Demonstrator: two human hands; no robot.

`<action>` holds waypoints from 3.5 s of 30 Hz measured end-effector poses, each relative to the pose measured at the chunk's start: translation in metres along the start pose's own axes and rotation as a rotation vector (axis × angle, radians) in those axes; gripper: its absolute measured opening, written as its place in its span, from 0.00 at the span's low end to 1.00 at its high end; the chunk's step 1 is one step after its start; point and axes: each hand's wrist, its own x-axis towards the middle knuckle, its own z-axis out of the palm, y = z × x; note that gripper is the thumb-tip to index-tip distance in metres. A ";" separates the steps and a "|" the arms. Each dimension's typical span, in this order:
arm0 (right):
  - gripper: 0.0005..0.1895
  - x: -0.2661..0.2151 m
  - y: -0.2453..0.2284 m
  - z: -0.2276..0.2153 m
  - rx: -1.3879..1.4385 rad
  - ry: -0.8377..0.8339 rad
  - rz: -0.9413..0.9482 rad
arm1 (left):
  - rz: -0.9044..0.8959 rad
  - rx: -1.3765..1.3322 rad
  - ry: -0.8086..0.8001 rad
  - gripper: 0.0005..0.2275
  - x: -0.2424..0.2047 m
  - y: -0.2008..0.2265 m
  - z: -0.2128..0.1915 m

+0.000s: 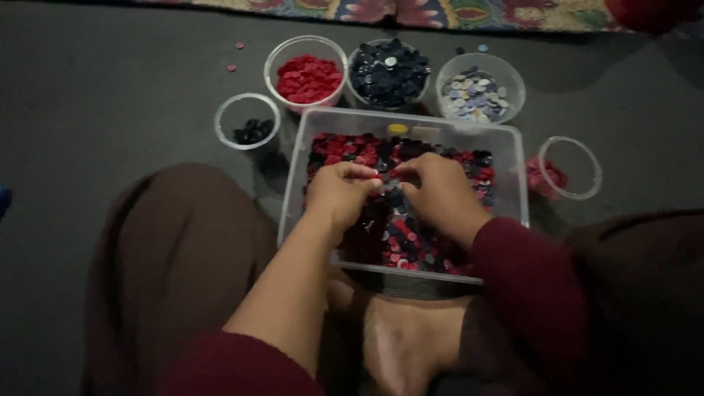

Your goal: Sorting various colored buttons from a large tray into smaller individual cups based on color.

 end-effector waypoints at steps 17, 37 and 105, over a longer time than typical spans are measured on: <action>0.07 0.004 -0.004 -0.001 -0.003 -0.027 0.132 | 0.093 -0.074 0.284 0.08 0.009 0.081 -0.044; 0.27 -0.042 -0.029 -0.041 1.258 -0.017 0.712 | 0.043 -0.180 0.007 0.13 -0.049 0.022 0.029; 0.17 -0.022 0.019 -0.009 0.525 -0.085 0.432 | 0.075 0.570 0.150 0.08 -0.040 0.042 -0.006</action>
